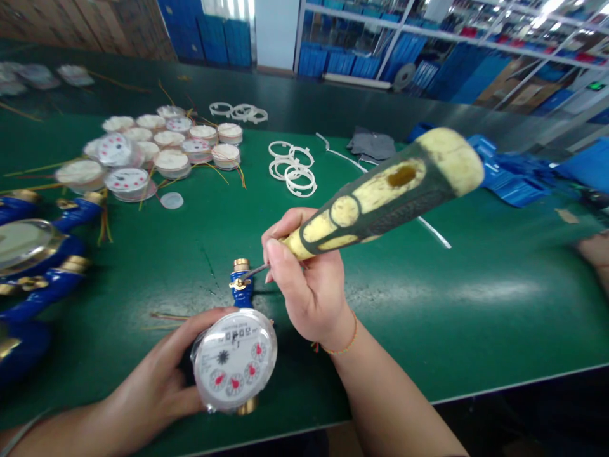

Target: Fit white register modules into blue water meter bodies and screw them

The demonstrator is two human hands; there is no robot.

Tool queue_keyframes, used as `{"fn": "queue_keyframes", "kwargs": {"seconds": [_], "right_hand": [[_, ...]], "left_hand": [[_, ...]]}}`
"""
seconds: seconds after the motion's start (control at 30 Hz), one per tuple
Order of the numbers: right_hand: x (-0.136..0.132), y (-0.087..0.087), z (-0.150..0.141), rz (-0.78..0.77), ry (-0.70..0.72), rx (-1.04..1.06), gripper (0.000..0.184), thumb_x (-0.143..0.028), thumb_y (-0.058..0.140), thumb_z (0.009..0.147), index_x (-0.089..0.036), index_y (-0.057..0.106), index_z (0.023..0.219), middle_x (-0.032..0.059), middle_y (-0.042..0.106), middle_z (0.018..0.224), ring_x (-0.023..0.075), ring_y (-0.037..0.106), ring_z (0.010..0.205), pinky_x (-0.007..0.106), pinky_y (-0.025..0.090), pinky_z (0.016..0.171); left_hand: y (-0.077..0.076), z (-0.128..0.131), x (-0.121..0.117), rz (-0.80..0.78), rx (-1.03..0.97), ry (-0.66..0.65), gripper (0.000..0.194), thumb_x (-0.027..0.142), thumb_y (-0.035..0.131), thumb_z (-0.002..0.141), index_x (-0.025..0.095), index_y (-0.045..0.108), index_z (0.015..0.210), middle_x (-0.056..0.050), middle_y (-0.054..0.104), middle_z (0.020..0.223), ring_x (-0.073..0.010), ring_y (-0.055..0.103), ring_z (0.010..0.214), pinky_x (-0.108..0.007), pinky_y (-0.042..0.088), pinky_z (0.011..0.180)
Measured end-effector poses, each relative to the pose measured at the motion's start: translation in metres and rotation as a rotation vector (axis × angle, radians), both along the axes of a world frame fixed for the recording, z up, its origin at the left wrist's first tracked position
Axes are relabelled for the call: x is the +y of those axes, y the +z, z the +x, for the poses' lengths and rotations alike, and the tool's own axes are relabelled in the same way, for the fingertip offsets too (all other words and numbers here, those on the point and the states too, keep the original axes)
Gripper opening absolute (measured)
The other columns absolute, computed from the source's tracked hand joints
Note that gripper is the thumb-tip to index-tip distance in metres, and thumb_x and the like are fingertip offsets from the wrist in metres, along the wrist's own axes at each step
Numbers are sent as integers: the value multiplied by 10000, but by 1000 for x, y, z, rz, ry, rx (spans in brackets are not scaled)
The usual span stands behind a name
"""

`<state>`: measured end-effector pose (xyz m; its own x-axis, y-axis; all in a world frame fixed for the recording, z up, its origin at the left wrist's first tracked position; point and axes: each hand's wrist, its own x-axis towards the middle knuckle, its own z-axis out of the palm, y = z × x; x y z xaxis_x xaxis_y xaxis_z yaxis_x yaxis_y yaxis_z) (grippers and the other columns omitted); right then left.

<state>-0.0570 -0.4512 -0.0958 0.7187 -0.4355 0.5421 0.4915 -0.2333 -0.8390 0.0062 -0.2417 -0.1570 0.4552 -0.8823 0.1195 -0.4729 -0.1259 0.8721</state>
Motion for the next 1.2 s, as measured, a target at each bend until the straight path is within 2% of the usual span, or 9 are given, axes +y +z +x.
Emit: {"fn": "queue_keyframes", "kwargs": {"seconds": [0.4,0.6,0.83,0.93,1.1,1.2], "right_hand": [[-4,3,0,3,64,22,24,-284,519,956,-283,498,966,-27,516,760,110,501,595,228,527,483],[-6,2,-1,-4,88,34,33,-271,502,958,-273,475,978,-28,523,784,106,510,610,227,533,500],[-6,4,0,-25,118,10,38,-233,482,954,-252,453,970,-34,521,792,87,505,619,202,541,517],[-7,3,0,-28,120,26,43,-254,488,956,-255,448,971,-34,526,802,86,516,626,203,547,525],[-7,2,1,-41,88,8,44,-260,493,953,-254,452,967,-36,522,776,88,523,610,200,541,500],[-3,5,0,-23,-6,-39,32,-251,506,944,-257,475,942,-37,524,740,95,517,574,211,528,462]], "left_hand": [[-2,-1,0,3,-3,1,691,477,768,750,457,397,1332,35,648,1253,-203,645,1107,-324,541,944],[2,-1,0,4,-29,5,687,502,768,742,449,405,1323,27,655,1244,-202,651,1099,-323,542,947],[3,-1,-1,-4,-32,1,694,461,774,751,406,412,1340,-15,651,1254,-235,650,1108,-352,551,936],[3,-1,-2,2,-23,-2,689,454,775,752,426,410,1335,0,648,1263,-234,644,1121,-355,547,945],[1,-1,0,13,-25,2,698,460,772,754,431,400,1344,3,639,1276,-230,632,1138,-356,535,963],[1,-1,2,22,-40,1,725,478,785,733,435,391,1340,6,638,1276,-230,632,1139,-354,540,954]]}}
